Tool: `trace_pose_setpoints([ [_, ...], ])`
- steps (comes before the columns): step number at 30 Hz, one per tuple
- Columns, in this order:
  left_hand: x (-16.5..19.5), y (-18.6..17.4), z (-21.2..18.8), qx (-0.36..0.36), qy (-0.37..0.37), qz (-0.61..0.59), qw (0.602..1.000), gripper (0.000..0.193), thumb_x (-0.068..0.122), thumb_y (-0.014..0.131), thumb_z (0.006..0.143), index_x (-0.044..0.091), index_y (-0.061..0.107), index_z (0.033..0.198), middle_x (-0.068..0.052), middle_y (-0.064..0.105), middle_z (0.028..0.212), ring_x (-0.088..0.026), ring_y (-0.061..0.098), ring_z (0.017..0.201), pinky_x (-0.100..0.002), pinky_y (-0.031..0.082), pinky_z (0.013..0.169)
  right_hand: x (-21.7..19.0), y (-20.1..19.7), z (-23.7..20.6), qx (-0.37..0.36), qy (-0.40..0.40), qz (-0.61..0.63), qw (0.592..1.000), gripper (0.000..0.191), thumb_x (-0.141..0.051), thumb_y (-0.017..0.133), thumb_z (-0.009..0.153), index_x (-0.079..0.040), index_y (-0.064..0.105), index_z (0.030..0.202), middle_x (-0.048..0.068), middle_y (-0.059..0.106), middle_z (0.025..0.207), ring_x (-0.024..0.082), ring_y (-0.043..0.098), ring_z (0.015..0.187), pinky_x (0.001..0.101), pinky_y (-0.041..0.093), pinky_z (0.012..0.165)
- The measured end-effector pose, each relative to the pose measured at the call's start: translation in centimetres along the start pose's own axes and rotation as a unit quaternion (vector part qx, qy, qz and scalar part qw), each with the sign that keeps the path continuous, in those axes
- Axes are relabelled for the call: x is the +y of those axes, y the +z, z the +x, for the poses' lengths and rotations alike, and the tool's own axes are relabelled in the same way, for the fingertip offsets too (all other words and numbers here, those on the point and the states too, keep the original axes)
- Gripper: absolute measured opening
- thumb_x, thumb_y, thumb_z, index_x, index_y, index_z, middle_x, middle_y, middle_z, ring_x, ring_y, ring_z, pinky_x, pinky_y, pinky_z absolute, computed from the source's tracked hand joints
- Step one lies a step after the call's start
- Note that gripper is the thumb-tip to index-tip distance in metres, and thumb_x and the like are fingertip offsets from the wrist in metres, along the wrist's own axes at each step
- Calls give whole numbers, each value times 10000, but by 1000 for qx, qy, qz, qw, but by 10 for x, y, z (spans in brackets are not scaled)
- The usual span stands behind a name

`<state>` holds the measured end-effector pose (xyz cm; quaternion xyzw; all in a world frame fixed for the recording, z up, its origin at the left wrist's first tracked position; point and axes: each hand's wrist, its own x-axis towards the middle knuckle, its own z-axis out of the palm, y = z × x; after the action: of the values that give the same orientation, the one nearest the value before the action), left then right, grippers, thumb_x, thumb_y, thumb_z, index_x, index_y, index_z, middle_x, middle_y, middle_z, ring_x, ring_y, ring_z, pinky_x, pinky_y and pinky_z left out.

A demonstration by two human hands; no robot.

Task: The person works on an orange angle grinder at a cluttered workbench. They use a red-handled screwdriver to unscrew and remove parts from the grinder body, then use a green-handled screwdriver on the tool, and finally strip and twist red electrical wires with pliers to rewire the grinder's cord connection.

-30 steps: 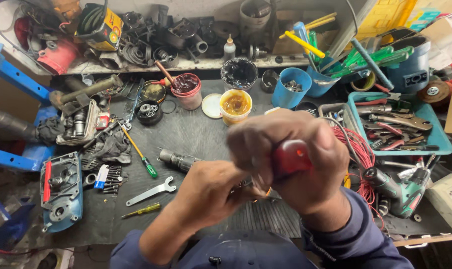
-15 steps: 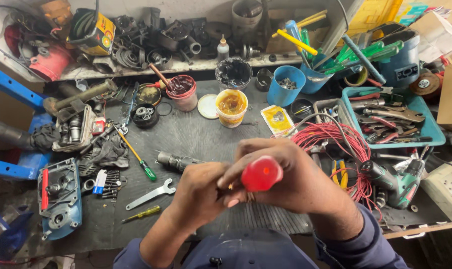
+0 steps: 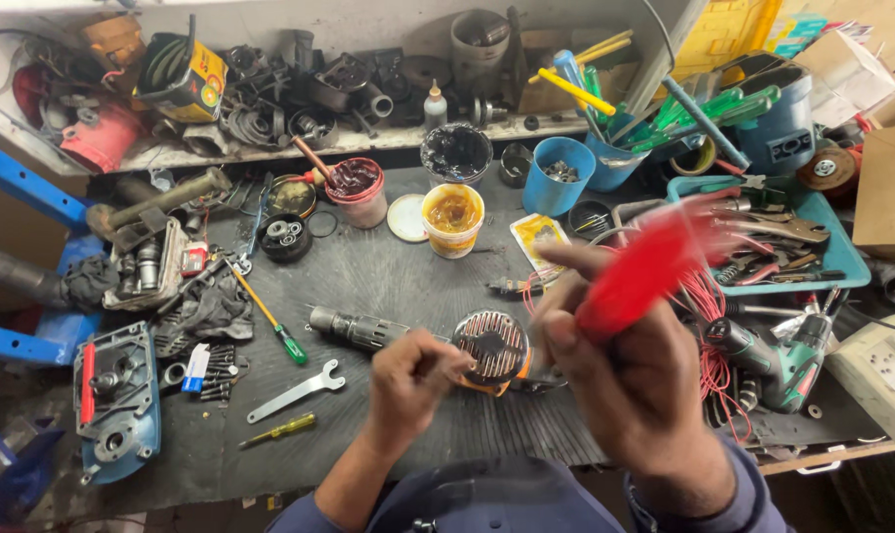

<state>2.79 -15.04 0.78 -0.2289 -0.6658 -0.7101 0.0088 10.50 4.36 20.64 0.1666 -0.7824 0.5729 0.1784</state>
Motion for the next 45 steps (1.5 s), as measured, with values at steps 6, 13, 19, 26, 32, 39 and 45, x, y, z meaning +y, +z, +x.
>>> trace_pose_setpoints([
  [6,-31,-22,7,78,-341,-357,866,251,207,529,969,9,597,1108,-18,595,837,-112,565,688,-293,504,586,46,25,-7,-60,36,-355,932,947,-458,901,617,2,564,1373,244,639,1258,377,673,1061,390,557,821],
  [13,-26,-10,-2,-51,-259,-280,923,429,153,661,1000,30,582,1402,20,482,830,-86,478,688,-254,432,602,72,35,-19,-76,224,-311,921,689,-416,788,836,-193,592,1457,106,752,1170,258,760,1070,362,593,938],
  [19,13,-8,15,-102,3,159,982,965,222,922,650,45,475,1487,-99,639,1134,-247,661,1009,-355,549,873,73,29,-6,-51,61,-407,910,1124,-442,958,555,74,460,1421,321,611,1311,449,622,1144,451,505,894],
  [26,18,-15,31,-150,54,255,954,965,387,975,610,116,543,1430,-125,653,1134,-330,655,1056,-418,524,930,71,36,-9,-71,309,-296,901,1153,-365,932,566,-117,393,1554,199,711,1208,315,714,1141,379,549,956],
  [32,-2,-27,34,-171,137,207,954,1010,325,955,573,83,529,1456,-169,583,1218,-367,606,1129,-438,511,980,79,45,-17,-72,151,-284,944,1130,-280,996,525,-4,446,1474,238,596,1388,293,586,1262,387,471,1018],
  [39,3,-31,44,-203,39,53,977,918,320,963,654,75,552,1437,-138,595,1287,-299,619,1205,-395,525,1025,86,48,-27,85,262,-49,960,815,-172,836,753,-17,517,1486,91,639,1415,50,507,883,217,441,732],
  [45,-15,-56,83,-100,-81,22,991,763,572,767,773,37,631,1298,-137,677,1184,-261,653,1074,-370,516,903,77,44,-68,217,284,-54,932,466,-169,724,908,-20,612,1336,24,711,1145,-13,466,558,175,403,500],
])
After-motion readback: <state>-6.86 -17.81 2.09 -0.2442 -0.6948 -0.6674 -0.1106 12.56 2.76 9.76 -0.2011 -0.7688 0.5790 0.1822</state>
